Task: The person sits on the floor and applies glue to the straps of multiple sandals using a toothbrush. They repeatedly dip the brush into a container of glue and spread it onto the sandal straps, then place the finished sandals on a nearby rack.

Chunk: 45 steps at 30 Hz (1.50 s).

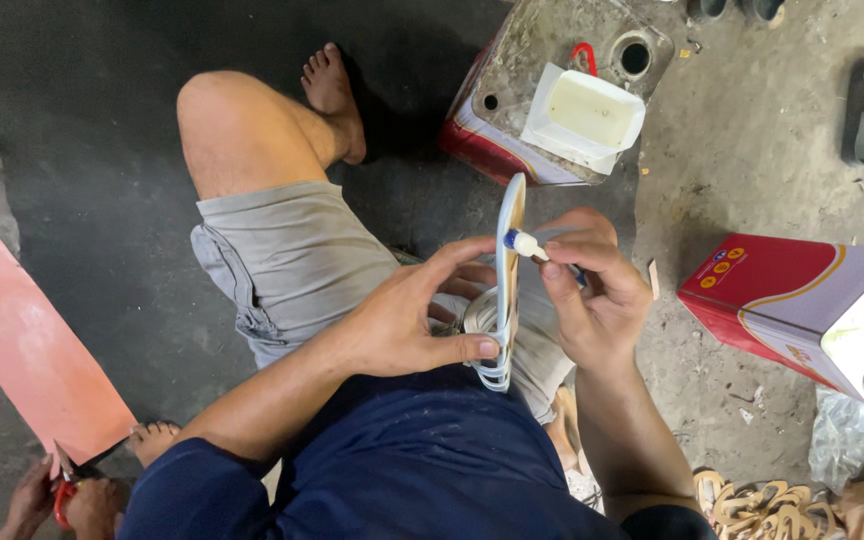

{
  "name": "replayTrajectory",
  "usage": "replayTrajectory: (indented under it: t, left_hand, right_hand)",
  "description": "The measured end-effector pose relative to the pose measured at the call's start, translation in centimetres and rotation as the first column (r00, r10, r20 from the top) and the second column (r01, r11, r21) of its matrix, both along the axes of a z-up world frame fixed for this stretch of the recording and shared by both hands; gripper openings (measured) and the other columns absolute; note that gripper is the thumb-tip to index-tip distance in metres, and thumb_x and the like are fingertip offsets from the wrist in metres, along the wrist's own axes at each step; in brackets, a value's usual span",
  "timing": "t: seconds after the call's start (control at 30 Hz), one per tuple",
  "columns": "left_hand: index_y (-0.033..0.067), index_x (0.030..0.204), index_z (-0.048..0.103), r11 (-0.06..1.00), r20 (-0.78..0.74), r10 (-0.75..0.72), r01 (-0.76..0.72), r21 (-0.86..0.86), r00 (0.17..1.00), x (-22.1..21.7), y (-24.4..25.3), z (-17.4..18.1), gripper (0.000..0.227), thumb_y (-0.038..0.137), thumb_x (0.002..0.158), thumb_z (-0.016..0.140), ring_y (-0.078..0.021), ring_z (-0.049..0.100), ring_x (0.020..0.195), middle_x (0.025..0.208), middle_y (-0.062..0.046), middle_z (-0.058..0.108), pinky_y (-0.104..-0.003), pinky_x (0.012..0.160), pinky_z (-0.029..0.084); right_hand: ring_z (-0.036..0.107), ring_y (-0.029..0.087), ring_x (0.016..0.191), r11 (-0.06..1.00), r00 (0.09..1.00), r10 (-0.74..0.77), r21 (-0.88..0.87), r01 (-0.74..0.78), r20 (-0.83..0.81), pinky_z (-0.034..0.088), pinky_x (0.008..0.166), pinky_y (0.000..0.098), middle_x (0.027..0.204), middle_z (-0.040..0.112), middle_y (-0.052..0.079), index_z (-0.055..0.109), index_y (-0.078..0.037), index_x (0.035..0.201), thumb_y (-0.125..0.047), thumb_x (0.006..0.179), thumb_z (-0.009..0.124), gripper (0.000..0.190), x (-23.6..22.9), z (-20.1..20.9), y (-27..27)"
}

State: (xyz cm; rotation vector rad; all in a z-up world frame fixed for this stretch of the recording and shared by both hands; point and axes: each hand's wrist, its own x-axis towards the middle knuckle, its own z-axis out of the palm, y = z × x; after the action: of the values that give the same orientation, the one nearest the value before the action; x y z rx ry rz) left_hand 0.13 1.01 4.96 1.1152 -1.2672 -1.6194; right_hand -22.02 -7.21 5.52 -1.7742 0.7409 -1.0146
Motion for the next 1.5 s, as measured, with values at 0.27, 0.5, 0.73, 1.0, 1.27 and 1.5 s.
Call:
replayTrajectory:
  t: [0.27, 0.5, 0.73, 1.0, 1.27, 1.5]
  left_hand:
    - [0.0127, 0.163, 0.026, 0.997, -0.17, -0.003, 0.016, 0.074, 0.986, 1.1, 0.2, 1.0, 0.102, 0.037, 0.083, 0.083, -0.0213, 0.068, 0.115, 0.132, -0.012, 0.065, -0.035, 0.082, 0.063]
    - [0.0105, 0.166, 0.022, 0.995, -0.305, 0.003, 0.028, 0.096, 0.952, 1.5, 0.0, 1.0, 0.101, 0.031, 0.087, 0.081, -0.0175, 0.071, 0.109, 0.128, -0.011, 0.069, -0.034, 0.085, 0.062]
    - [0.0057, 0.168, 0.018, 0.999, -0.451, 0.02, 0.0, 0.045, 0.892, 1.1, 0.3, 0.1, 0.096, 0.017, 0.094, 0.08, -0.0187, 0.07, 0.111, 0.129, -0.014, 0.069, -0.035, 0.102, 0.058]
    - [0.0053, 0.168, 0.014, 0.999, -0.469, 0.033, -0.017, 0.038, 0.882, 1.3, 0.4, -0.8, 0.095, 0.014, 0.096, 0.077, -0.018, 0.072, 0.111, 0.132, -0.016, 0.067, -0.034, 0.103, 0.058]
    - [0.0049, 0.169, 0.014, 0.998, -0.463, 0.005, 0.021, 0.053, 0.887, 1.0, 0.0, -1.0, 0.095, 0.014, 0.098, 0.075, -0.0162, 0.071, 0.11, 0.135, -0.018, 0.067, -0.031, 0.098, 0.059]
    - [0.0088, 0.168, 0.014, 0.992, -0.498, 0.036, 0.027, 0.12, 0.866, 1.6, -0.2, -0.8, 0.095, 0.014, 0.096, 0.076, -0.0149, 0.07, 0.104, 0.133, -0.017, 0.066, -0.031, 0.089, 0.062]
  right_hand:
    - [0.066, 0.019, 0.101, 0.994, 0.997, -0.038, 0.099, 0.044, -0.061, 0.052, 0.087, 0.0288, 0.109, 0.068, 0.01, 0.066, -0.001, 0.113, 0.006, 0.1, 0.068, 0.015, -1.4, -0.6, 1.3]
    - [0.066, 0.018, 0.095, 0.998, 0.994, 0.029, 0.064, -0.022, -0.107, 0.052, 0.084, 0.0276, 0.106, 0.068, 0.012, 0.067, -0.001, 0.111, 0.007, 0.098, 0.07, 0.016, -2.3, 0.4, 1.6]
    - [0.068, 0.019, 0.095, 0.998, 0.992, 0.069, 0.017, -0.068, -0.107, 0.053, 0.083, 0.0272, 0.108, 0.069, 0.014, 0.069, -0.005, 0.11, 0.003, 0.097, 0.072, 0.016, -2.4, 0.4, 1.5]
    - [0.07, 0.016, 0.082, 0.983, 0.974, 0.184, 0.014, -0.184, -0.129, 0.054, 0.066, 0.0243, 0.096, 0.071, 0.013, 0.07, -0.001, 0.106, 0.006, 0.091, 0.07, 0.016, -3.4, 0.8, 0.8]
    - [0.071, 0.02, 0.089, 0.994, 0.98, 0.015, -0.099, -0.035, -0.199, 0.056, 0.076, 0.027, 0.102, 0.071, 0.016, 0.069, -0.001, 0.107, 0.006, 0.097, 0.072, 0.013, -2.8, 0.7, 1.7]
    - [0.068, 0.018, 0.083, 0.979, 0.97, 0.202, 0.035, -0.199, -0.137, 0.053, 0.069, 0.0239, 0.102, 0.069, 0.018, 0.07, -0.003, 0.104, 0.001, 0.09, 0.075, 0.016, -3.2, 1.0, 1.3]
